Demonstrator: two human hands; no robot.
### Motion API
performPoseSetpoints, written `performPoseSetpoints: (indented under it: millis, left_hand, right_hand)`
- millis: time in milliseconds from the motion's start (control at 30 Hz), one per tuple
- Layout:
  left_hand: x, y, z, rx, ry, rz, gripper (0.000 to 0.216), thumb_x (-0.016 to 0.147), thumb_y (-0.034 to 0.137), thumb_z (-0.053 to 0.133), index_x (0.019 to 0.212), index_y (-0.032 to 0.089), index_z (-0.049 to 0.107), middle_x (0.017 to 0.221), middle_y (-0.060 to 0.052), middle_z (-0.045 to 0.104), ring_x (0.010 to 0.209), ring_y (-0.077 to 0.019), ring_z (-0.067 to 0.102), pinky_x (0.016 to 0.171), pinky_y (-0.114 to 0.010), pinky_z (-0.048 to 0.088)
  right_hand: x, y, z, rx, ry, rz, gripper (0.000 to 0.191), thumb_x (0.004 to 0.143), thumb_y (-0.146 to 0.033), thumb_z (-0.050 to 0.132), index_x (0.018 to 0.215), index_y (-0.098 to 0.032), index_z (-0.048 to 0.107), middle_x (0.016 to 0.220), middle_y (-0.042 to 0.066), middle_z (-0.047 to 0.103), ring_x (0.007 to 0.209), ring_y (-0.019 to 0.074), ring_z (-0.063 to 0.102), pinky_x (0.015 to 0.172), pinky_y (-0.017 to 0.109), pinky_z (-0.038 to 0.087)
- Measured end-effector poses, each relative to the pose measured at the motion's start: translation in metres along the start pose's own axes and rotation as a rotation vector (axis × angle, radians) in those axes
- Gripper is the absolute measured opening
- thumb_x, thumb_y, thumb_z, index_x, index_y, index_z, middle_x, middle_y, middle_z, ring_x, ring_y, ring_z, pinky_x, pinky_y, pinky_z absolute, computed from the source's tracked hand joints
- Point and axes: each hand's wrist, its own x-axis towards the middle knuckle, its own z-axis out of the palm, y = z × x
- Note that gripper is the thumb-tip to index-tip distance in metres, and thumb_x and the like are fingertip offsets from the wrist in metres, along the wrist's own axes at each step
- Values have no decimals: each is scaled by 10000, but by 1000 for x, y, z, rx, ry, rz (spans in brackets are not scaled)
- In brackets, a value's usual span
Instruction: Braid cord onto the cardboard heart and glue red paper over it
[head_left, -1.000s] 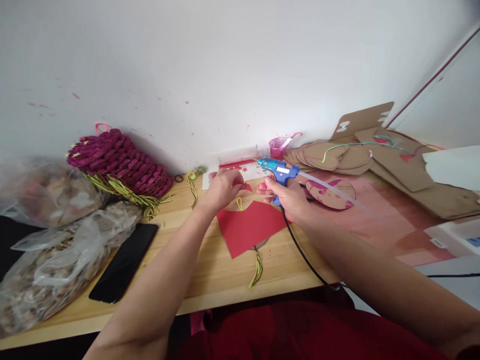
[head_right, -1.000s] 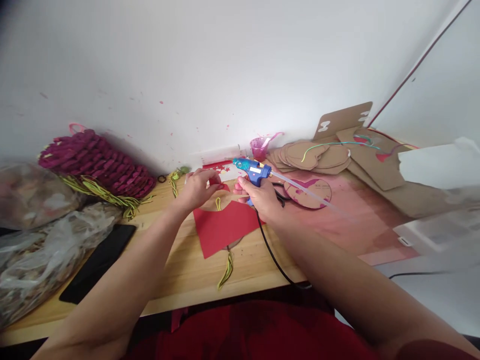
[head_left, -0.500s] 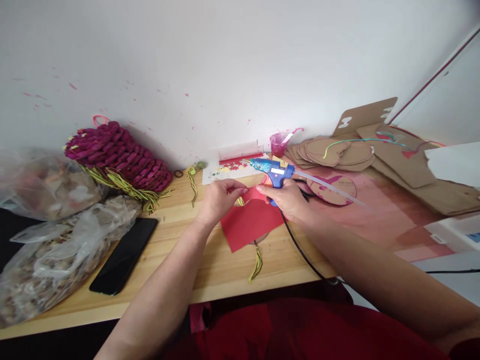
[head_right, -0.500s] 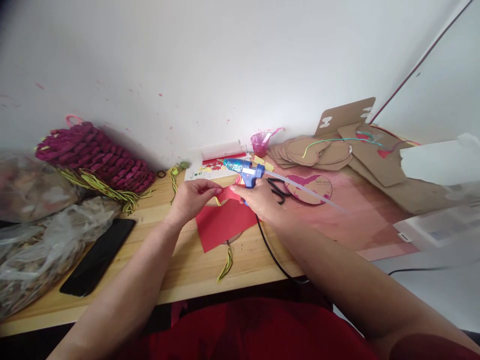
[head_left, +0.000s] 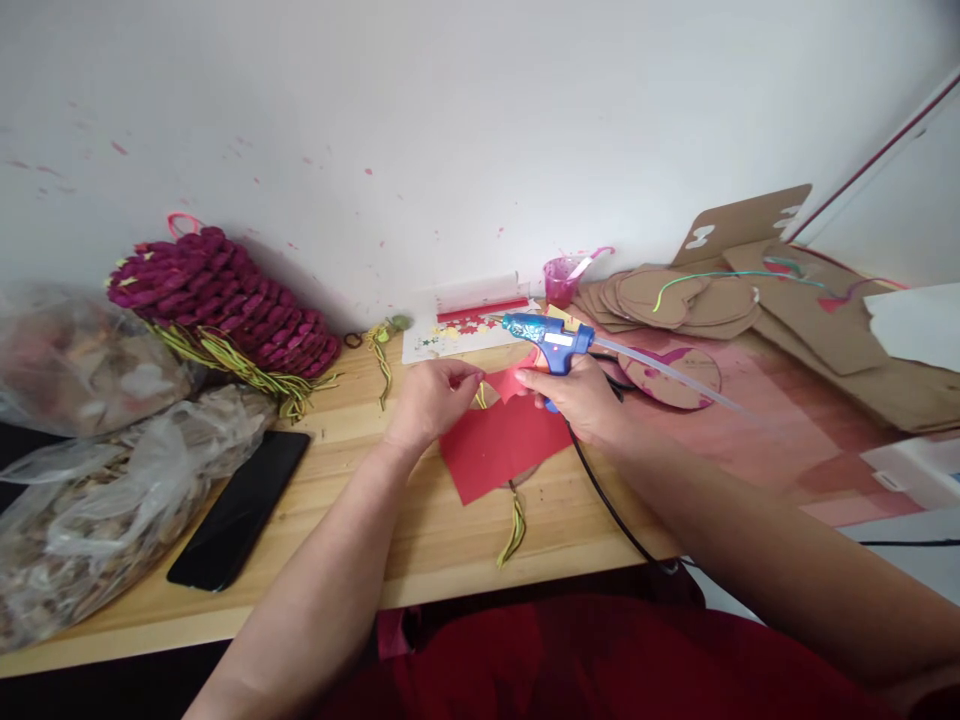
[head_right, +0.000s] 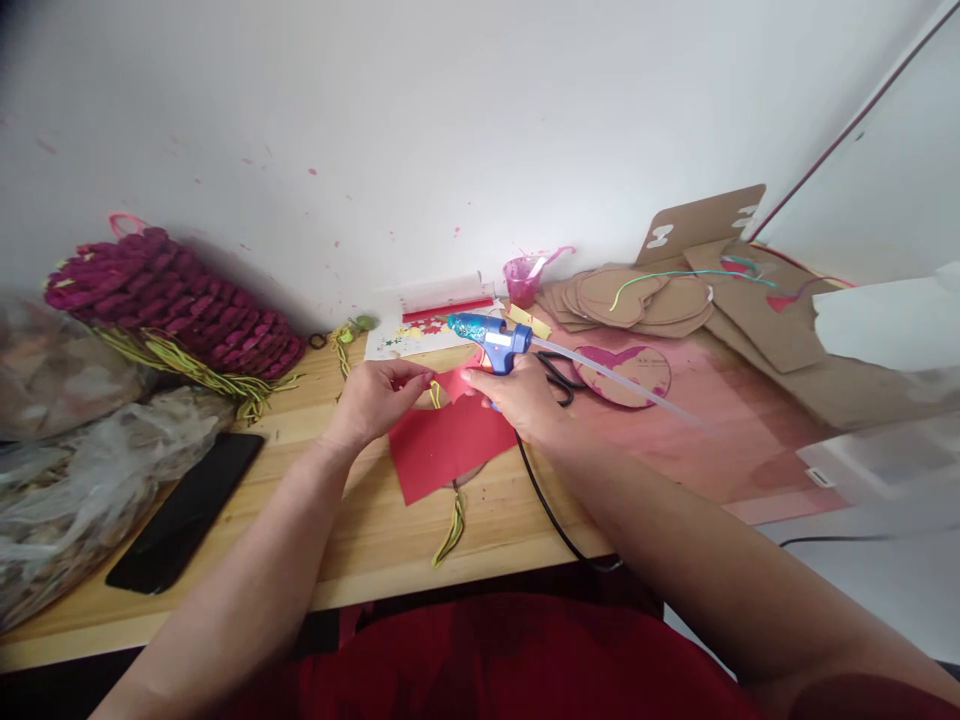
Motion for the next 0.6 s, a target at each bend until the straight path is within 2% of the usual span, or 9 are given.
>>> performPoseSetpoints:
  millis: [133,267,600]
  left_hand:
    - [-2,2,2,73,64,-27,185,794,291,597,759,206,757,695,-20,729,636,-167,619,621,-280,446]
    - [0,0,3,80,64,-56,182,769,280,580,745,205,744,659,-15,701,609,-165,598,586,-277,421]
    - [1,-2,7,50,119,-111,130,735,265,561,664,202,650,644,0,667,595,-153,578,583,-279,396]
  right_hand:
    - [2,2,0,-16,20,-15,246,617,-323,843,694,-192,648,645,5,696,570,143,637,486,253,483]
    - [2,2,0,-16,31,-30,244,620,-316,832,686,-196,631,650,2,687,613,161,665,497,256,489]
    - [0,1,3,-19,52,-48,240,620,-295,815,704,-193,615,636,-13,663,563,129,620,510,255,498]
